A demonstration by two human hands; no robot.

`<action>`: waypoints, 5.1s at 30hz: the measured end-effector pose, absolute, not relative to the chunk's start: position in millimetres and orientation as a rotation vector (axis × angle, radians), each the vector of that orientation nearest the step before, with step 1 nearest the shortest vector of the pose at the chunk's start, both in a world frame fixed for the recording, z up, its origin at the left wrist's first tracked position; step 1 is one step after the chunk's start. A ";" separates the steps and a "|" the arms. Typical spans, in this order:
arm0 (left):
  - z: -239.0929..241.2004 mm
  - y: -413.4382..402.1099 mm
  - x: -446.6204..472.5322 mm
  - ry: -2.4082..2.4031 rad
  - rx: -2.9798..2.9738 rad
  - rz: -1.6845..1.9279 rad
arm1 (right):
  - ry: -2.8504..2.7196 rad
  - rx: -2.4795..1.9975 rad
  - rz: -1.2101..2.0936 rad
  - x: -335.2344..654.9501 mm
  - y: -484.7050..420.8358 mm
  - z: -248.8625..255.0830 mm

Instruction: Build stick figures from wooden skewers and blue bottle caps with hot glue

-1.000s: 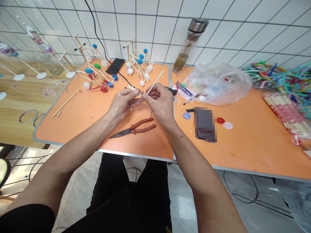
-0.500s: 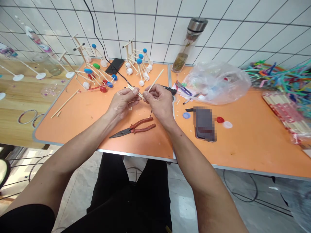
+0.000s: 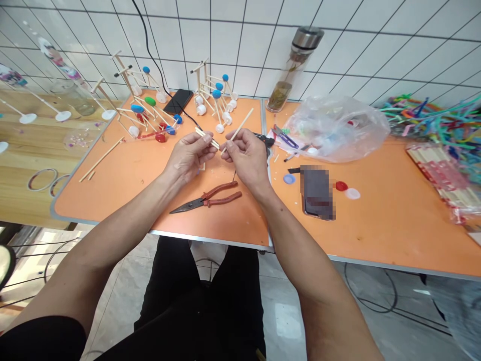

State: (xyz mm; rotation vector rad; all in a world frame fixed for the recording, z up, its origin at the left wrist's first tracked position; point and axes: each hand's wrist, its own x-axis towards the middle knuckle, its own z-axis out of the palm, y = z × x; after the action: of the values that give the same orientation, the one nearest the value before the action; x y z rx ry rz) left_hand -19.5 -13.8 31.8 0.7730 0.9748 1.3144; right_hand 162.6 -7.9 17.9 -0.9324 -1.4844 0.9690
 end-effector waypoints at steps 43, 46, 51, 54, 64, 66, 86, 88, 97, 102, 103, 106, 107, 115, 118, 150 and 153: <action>10.1 -7.7 -19.5 1.316 1.930 1.151 | -1.537 -1.014 0.492 168.4 0.5 7.9; 13.9 -4.7 -22.1 1.282 1.856 1.241 | -1.662 -1.029 0.372 167.0 -4.6 9.9; 14.5 0.7 -24.4 1.113 1.675 1.440 | -1.934 -0.961 0.158 162.5 -9.4 11.4; 14.8 1.1 -25.7 1.042 1.597 1.454 | -1.994 -0.923 0.143 160.5 -9.7 10.3; 30.7 -6.2 -32.2 1.012 1.368 1.418 | -1.982 -0.996 0.241 159.0 -6.3 4.8; 33.4 -7.7 -33.5 1.052 1.367 1.470 | -1.957 -1.011 0.265 161.0 -5.2 6.9; 31.3 19.0 -27.1 1.287 1.833 1.369 | -1.664 -0.960 0.644 149.8 27.2 67.9; 29.4 34.0 -35.6 1.277 1.623 1.439 | -1.645 -0.981 0.638 148.6 45.8 73.5; 45.2 94.0 -49.8 1.169 0.748 1.390 | -1.713 -1.105 0.366 141.4 128.3 83.9; 41.8 127.0 -39.1 1.153 0.630 1.349 | -1.734 -1.128 0.363 129.7 153.8 84.7; 39.5 132.5 -37.3 1.166 0.624 1.341 | -1.731 -1.119 0.391 127.5 158.5 84.4; 32.0 143.8 -34.4 1.194 0.650 1.324 | -1.769 -1.093 0.438 122.1 171.0 82.7; 29.9 146.0 -34.1 1.197 0.666 1.317 | -1.783 -1.101 0.428 120.5 173.8 82.1; 20.8 151.4 -32.3 1.200 0.690 1.287 | -1.813 -1.193 0.192 110.1 175.0 77.4; 18.0 154.3 -30.3 1.181 0.682 1.276 | -1.815 -1.182 0.207 110.8 176.5 72.7; 16.1 155.6 -30.2 1.191 0.695 1.261 | -1.932 -1.274 0.246 124.1 190.8 75.9; 15.1 152.2 -30.3 1.300 0.824 1.292 | -1.932 -1.275 0.182 123.0 189.9 74.7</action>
State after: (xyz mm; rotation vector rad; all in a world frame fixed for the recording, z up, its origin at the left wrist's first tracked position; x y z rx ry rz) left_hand -30.3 152.2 15.1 0.8239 1.2998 1.2917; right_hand 123.0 189.9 74.7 -1.2749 -1.9324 0.1824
